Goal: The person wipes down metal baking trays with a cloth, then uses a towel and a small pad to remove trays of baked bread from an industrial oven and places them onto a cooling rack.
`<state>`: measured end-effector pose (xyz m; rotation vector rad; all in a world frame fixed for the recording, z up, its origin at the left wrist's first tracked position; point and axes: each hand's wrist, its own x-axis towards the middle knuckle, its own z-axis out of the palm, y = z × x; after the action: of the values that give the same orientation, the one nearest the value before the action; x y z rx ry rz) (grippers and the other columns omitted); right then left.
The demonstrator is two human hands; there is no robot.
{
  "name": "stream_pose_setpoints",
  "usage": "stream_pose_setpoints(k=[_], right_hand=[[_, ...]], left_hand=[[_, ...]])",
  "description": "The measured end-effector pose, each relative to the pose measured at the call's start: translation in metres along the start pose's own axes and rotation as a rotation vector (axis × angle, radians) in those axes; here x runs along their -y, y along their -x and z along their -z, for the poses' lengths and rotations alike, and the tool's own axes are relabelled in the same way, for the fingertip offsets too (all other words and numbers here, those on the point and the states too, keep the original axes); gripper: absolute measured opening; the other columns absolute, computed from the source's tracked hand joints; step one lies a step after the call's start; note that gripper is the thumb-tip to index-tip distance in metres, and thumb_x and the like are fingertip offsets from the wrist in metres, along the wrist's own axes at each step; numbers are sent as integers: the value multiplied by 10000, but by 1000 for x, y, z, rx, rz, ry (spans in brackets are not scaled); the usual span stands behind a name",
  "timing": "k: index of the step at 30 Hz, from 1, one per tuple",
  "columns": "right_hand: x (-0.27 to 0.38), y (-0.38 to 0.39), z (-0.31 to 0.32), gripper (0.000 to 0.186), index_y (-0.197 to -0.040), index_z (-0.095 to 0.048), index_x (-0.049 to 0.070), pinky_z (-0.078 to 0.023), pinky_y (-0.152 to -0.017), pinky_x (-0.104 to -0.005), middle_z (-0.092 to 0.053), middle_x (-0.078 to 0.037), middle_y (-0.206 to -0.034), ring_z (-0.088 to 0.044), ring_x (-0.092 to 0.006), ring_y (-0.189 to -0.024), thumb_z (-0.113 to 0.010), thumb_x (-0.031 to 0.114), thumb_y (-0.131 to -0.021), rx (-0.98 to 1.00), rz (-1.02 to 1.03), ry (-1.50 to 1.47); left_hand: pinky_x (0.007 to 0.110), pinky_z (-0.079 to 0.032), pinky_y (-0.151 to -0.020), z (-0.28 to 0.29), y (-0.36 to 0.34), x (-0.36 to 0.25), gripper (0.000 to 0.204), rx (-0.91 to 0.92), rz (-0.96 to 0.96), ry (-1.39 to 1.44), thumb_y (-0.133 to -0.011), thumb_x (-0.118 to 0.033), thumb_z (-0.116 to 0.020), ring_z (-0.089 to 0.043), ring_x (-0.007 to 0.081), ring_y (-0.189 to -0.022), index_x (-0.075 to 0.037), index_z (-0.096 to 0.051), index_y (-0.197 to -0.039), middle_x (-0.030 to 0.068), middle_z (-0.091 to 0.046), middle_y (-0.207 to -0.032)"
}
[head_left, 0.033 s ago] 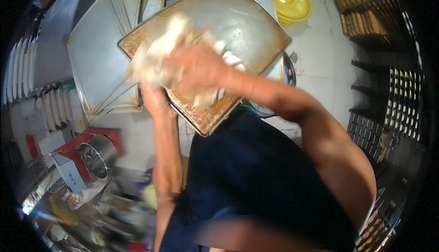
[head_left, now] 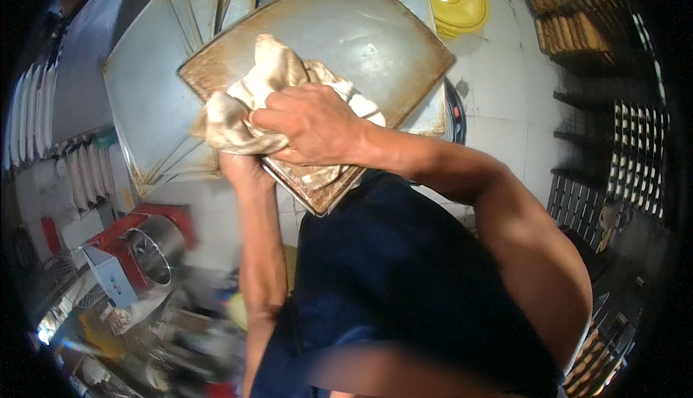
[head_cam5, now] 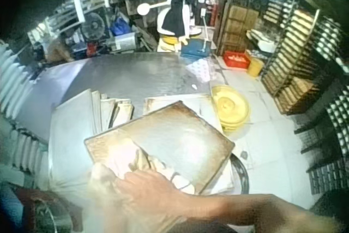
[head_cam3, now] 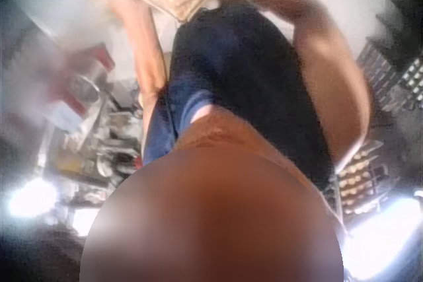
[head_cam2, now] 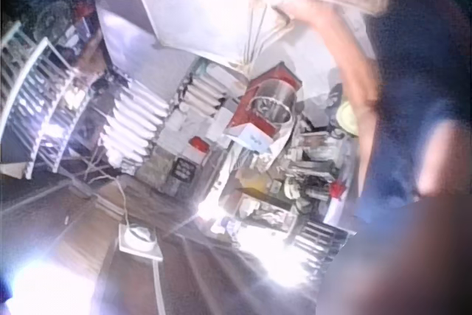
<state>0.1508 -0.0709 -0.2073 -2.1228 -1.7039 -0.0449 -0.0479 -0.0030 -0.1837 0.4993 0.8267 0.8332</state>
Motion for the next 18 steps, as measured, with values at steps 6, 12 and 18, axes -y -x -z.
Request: stream_pose_setpoints(k=[6,12,18], right_hand=[[-202,41,32,479,-1149,-687,143,-561,-594,-336,-712,-72,-823,-667,-168,-658,-635,523,-862,139,-730,38],[-40,70,1,634,-1248,-637,107,-562,-647,-377,-640,-65,-679,-658,-200,-660,-699,543,-792,-40,-186,-117],[-95,53,32,510,-1248,-633,112,-563,-734,-407,-711,-128,-871,-698,-248,-795,-678,390,-824,217,-741,-460]], left_hand=[[421,-542,-898,-14,-5,10,370,128,-66,-29,-989,-192,-540,-631,269,-1070,-42,-490,-1324,112,-622,-1202],[408,-538,-905,7,-27,14,403,118,68,44,-1007,-294,-506,-625,282,-1093,-30,-519,-1311,133,-621,-1238],[436,-491,-1000,3,-18,-35,470,149,-173,-45,-999,-251,-512,-582,276,-1159,-13,-422,-1395,154,-554,-1315]])
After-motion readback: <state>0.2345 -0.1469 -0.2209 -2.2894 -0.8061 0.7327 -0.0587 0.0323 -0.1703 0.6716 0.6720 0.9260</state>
